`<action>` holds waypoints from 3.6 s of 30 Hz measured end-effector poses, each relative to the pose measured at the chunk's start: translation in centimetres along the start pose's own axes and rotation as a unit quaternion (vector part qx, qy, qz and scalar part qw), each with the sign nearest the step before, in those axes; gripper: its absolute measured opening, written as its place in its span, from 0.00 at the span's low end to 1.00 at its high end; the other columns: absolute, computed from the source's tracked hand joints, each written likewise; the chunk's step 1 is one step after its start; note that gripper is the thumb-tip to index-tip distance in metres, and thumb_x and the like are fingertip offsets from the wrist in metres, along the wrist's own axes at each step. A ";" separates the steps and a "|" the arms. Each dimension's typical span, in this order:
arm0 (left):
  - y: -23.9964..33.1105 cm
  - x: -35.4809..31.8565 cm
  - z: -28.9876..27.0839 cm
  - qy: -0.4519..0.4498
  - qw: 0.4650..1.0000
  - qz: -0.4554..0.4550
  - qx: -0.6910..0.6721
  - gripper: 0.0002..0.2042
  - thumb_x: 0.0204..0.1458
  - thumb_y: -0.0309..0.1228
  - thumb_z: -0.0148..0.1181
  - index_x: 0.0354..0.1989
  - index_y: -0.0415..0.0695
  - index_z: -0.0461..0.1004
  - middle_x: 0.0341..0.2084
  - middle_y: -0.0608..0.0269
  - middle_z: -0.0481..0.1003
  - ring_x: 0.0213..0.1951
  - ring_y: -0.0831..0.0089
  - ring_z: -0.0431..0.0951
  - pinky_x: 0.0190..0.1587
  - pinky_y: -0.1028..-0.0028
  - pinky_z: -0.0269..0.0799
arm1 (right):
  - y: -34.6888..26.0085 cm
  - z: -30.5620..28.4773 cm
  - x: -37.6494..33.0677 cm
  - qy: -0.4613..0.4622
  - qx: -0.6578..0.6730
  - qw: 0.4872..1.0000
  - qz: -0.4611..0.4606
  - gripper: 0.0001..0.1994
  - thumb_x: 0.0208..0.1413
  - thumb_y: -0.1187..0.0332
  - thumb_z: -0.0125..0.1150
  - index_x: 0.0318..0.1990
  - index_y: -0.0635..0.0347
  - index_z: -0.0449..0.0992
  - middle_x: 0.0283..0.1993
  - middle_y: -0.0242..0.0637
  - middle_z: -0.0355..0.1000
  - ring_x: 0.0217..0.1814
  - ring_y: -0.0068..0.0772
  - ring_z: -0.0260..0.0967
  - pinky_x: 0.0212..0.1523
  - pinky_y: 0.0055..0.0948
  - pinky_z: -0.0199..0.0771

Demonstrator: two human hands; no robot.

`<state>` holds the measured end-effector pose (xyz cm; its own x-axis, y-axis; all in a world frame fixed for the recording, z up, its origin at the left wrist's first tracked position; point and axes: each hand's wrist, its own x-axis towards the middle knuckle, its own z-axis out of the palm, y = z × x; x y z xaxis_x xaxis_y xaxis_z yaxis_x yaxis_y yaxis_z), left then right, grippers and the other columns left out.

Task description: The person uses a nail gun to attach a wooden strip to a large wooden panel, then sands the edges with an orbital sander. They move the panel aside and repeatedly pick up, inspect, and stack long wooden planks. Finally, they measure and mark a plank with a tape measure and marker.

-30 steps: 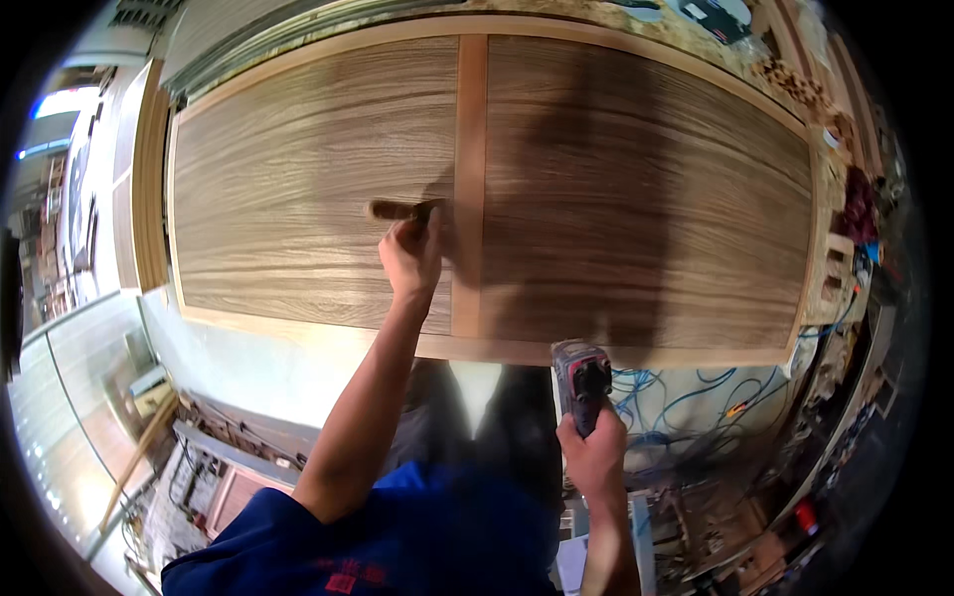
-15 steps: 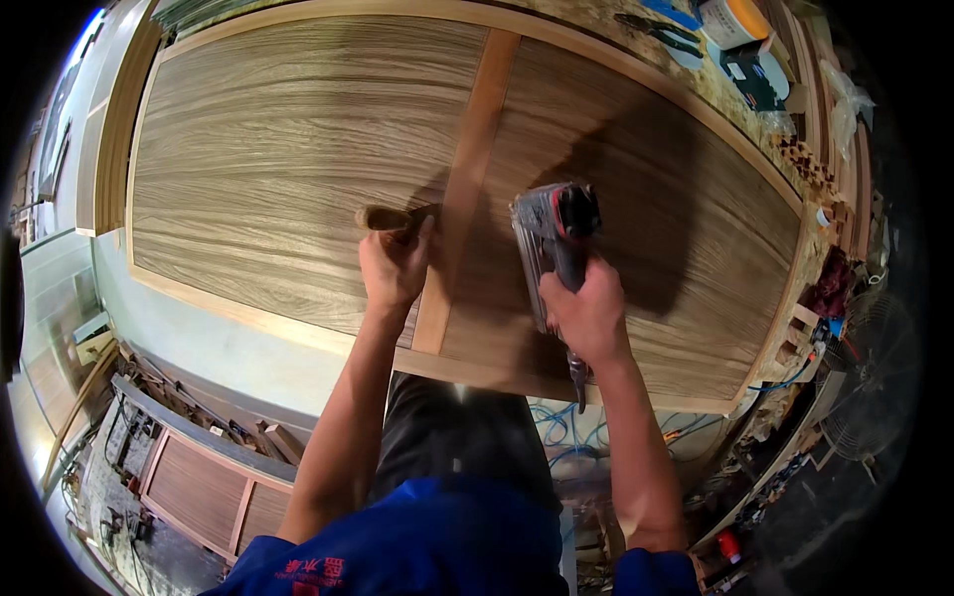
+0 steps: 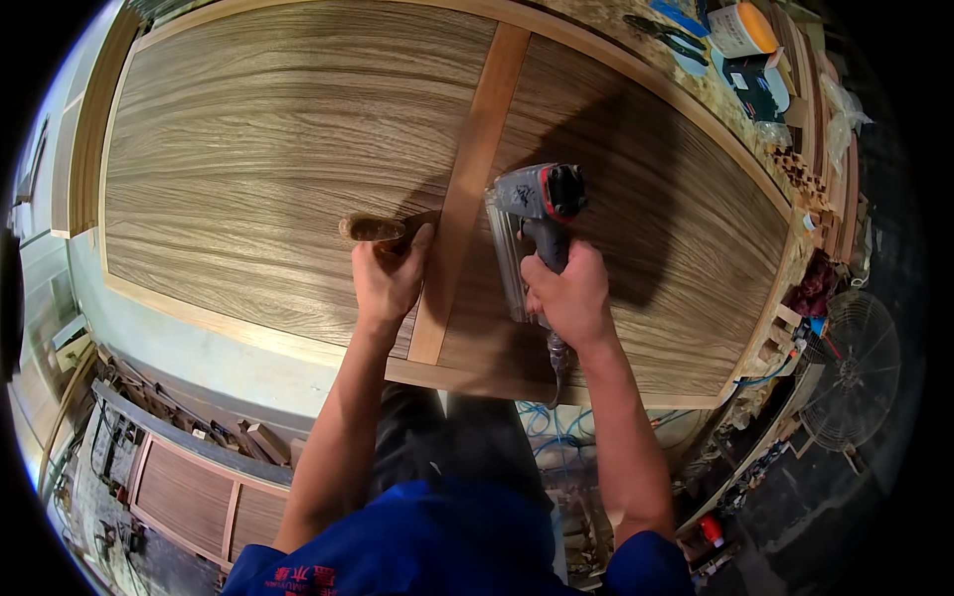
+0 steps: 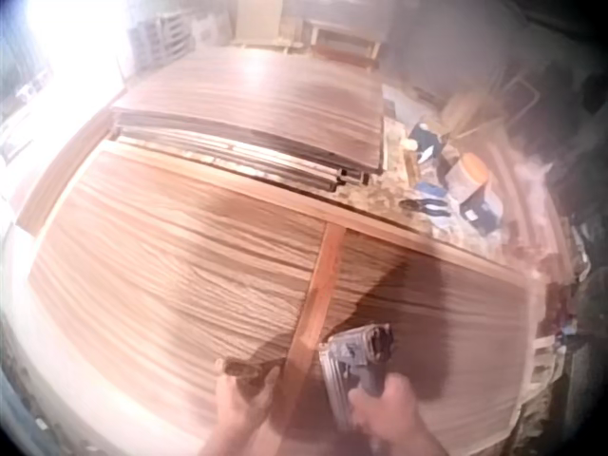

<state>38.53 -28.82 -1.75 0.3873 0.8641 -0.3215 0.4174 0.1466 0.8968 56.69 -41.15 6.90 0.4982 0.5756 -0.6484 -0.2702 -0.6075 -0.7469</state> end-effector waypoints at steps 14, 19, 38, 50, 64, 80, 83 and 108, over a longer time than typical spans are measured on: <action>-0.7 0.0 0.0 0.013 0.999 0.015 0.033 0.09 0.58 0.28 0.69 0.33 0.33 0.80 0.23 0.64 0.79 0.26 0.81 0.72 0.30 0.75 0.69 | -4.9 1.2 0.3 -0.014 -0.124 0.992 -0.014 0.08 0.58 0.74 0.59 0.42 0.68 0.75 0.22 0.29 0.68 0.18 0.19 0.66 0.22 0.26 0.70; 0.4 -0.1 -0.3 0.010 0.994 0.022 0.108 0.12 0.55 0.35 0.71 0.31 0.37 0.81 0.20 0.56 0.78 0.22 0.67 0.76 0.30 0.69 0.71 | -6.7 2.5 2.4 -0.069 -0.183 0.980 -0.022 0.06 0.55 0.72 0.58 0.37 0.66 0.73 0.20 0.30 0.68 0.18 0.20 0.67 0.22 0.27 0.69; -1.0 -0.1 0.8 -0.048 0.918 0.028 0.393 0.08 0.51 0.37 0.66 0.36 0.48 0.81 0.29 0.52 0.81 0.34 0.49 0.82 0.34 0.53 0.77 | -2.0 -0.3 -13.6 0.024 -0.268 0.952 0.147 0.20 0.56 0.69 0.63 0.56 0.65 0.75 0.37 0.49 0.78 0.41 0.45 0.78 0.43 0.42 0.77; 0.3 -10.4 4.6 -0.304 0.939 0.148 0.069 0.10 0.67 0.24 0.55 0.55 0.40 0.74 0.35 0.58 0.80 0.34 0.70 0.81 0.35 0.70 0.78 | 28.4 -11.4 -42.0 0.158 -0.191 0.951 0.186 0.22 0.56 0.63 0.62 0.50 0.70 0.64 0.34 0.60 0.77 0.37 0.66 0.77 0.38 0.56 0.75; 7.0 -24.7 31.7 -0.489 0.843 0.057 0.216 0.09 0.65 0.30 0.53 0.45 0.38 0.75 0.32 0.63 0.79 0.31 0.73 0.80 0.35 0.73 0.76 | 41.6 -37.2 -51.1 0.330 -0.045 0.899 0.283 0.21 0.53 0.64 0.66 0.47 0.69 0.66 0.39 0.66 0.74 0.45 0.72 0.74 0.45 0.54 0.72; 26.7 -28.0 78.8 -0.487 0.863 0.085 0.101 0.11 0.64 0.32 0.60 0.44 0.34 0.76 0.26 0.61 0.79 0.26 0.76 0.78 0.30 0.72 0.74 | 43.3 -84.5 -41.8 0.381 0.024 0.914 0.139 0.13 0.61 0.70 0.63 0.48 0.63 0.66 0.31 0.39 0.71 0.29 0.32 0.72 0.32 0.36 0.71; 27.7 -28.3 84.3 -0.462 0.883 0.013 0.080 0.11 0.65 0.32 0.59 0.43 0.34 0.76 0.27 0.60 0.79 0.26 0.76 0.79 0.29 0.73 0.74 | 47.0 -95.7 -34.4 0.427 -0.077 0.897 0.089 0.17 0.60 0.70 0.64 0.52 0.61 0.66 0.38 0.50 0.75 0.38 0.53 0.77 0.40 0.47 0.74; 3.2 -57.2 66.2 -0.231 0.933 -0.185 0.203 0.17 0.66 0.43 0.57 0.46 0.39 0.80 0.32 0.56 0.81 0.30 0.70 0.78 0.34 0.68 0.74 | 50.1 -110.9 -15.4 0.411 -0.304 0.840 -0.180 0.25 0.66 0.62 0.64 0.64 0.67 0.68 0.59 0.53 0.70 0.58 0.48 0.72 0.58 0.40 0.75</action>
<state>72.14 -109.65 -0.58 0.4287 0.4775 -0.7670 0.8339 0.1176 0.5393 126.89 -141.17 -4.19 0.9260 0.3606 0.1115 0.3662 -0.7865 -0.4973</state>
